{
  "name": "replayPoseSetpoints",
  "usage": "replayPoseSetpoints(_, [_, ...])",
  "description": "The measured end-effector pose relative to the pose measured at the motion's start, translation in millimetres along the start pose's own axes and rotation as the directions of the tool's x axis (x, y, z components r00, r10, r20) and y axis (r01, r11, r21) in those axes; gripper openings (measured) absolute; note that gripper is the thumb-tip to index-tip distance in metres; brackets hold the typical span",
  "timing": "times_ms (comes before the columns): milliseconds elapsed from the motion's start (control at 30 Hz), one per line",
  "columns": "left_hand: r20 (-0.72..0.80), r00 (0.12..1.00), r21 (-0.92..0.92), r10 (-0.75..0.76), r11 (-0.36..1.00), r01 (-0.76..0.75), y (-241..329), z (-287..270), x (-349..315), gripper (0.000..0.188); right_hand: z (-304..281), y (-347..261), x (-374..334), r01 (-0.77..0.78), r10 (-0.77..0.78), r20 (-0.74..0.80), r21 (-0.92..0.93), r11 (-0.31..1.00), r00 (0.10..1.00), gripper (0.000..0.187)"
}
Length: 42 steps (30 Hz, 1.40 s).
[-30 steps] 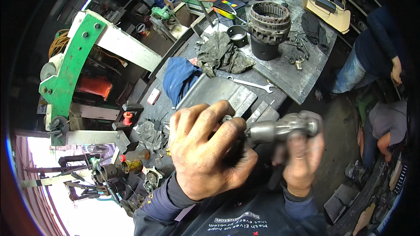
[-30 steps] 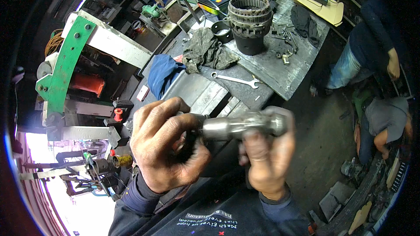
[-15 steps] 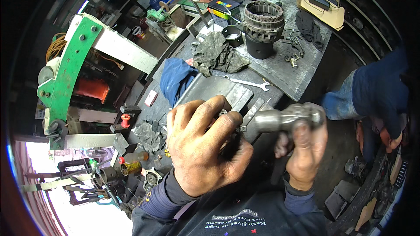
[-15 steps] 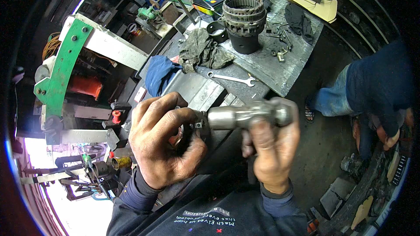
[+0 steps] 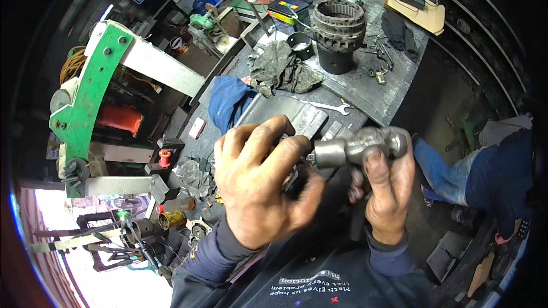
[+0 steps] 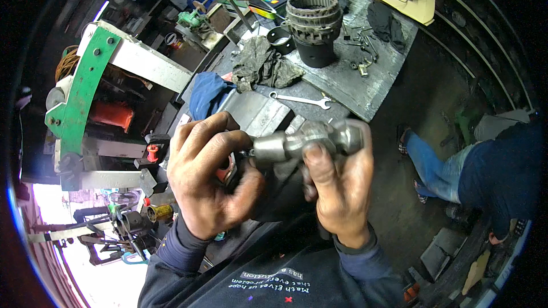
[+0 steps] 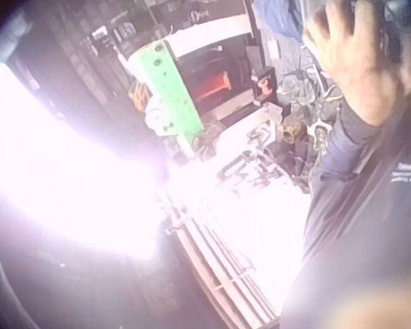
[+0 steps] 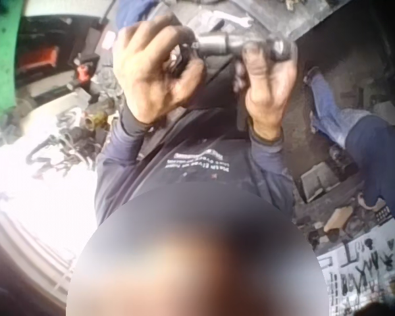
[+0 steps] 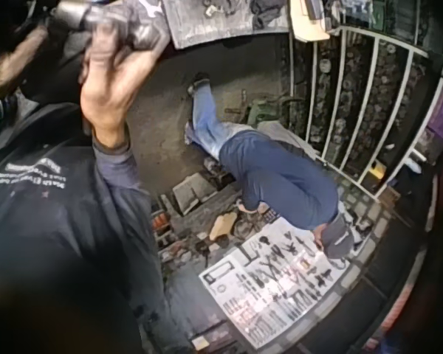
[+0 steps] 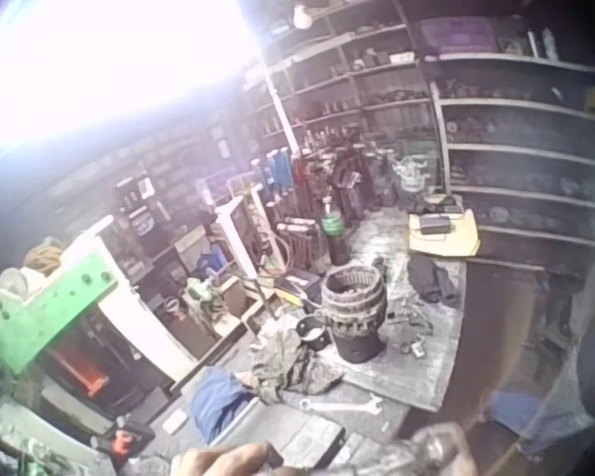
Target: The person inserts a small metal pin into a mechanical housing, then uses a hammer to tap it into place. They repeat the process on another side of the housing, repositioning the part between strikes. The person finishes by using pliers to adjust a component inside the housing.
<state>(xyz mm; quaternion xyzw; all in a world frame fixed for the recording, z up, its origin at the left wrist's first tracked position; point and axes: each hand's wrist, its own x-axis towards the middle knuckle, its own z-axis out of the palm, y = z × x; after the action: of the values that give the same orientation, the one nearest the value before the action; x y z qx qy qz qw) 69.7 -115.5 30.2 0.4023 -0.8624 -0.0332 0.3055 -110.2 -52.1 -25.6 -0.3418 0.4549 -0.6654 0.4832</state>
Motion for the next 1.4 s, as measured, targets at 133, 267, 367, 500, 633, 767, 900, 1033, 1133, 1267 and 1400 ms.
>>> replayPoseSetpoints(133, [0.009,1.0,0.0,-0.022,1.0,0.022,2,0,1,0.035,0,5,1,0.061,-0.06,-0.051,0.026,0.998,0.997,0.041])
replayPoseSetpoints(267, [-0.002,1.0,-0.035,-0.022,0.999,0.022,3,-6,3,0.035,-8,0,-3,0.002,0.015,-0.101,0.157,0.988,0.995,0.036])
replayPoseSetpoints(367, [0.085,0.992,-0.218,-0.092,0.97,0.109,-1,-18,3,0.037,-12,-3,-5,0.002,0.018,-0.121,0.168,0.986,0.992,0.037])
replayPoseSetpoints(500, [0.095,0.995,-0.126,-0.013,0.992,0.025,-7,-13,7,0.04,-4,2,-6,-0.047,0.066,-0.102,0.174,0.984,0.993,0.038])
replayPoseSetpoints(633, [0.093,0.995,-0.082,0.043,0.996,-0.036,-9,-9,8,0.038,3,6,-6,-0.064,0.071,-0.071,0.098,0.993,0.995,0.042])
replayPoseSetpoints(767, [0.104,0.995,-0.103,0.007,0.995,0.004,-9,-10,7,0.04,1,-2,-4,-0.049,0.061,-0.108,0.112,0.993,0.992,0.04])
replayPoseSetpoints(900, [0.074,0.997,-0.131,-0.017,0.991,0.027,-10,-7,8,0.044,-7,-12,0,-0.086,0.129,-0.236,0.186,0.979,0.963,0.036])
replayPoseSetpoints(1033, [0.074,0.996,-0.175,-0.044,0.983,0.056,-10,-6,8,0.044,1,-9,7,-0.141,0.141,0.004,0.073,0.987,0.99,0.039])
replayPoseSetpoints(1133, [0.084,0.994,-0.178,-0.073,0.98,0.087,-9,-8,8,0.045,1,-14,12,-0.088,0.089,-0.077,0.012,0.996,0.993,0.04])
replayPoseSetpoints(1267, [0.057,0.996,-0.176,-0.066,0.982,0.075,-11,-7,7,0.045,0,-23,12,-0.135,0.141,-0.202,0.043,0.99,0.969,0.044])
replayPoseSetpoints(1400, [0.013,0.998,-0.21,-0.061,0.976,0.062,-11,-5,8,0.045,2,-26,14,-0.158,0.158,-0.027,0.003,0.987,0.987,0.035])
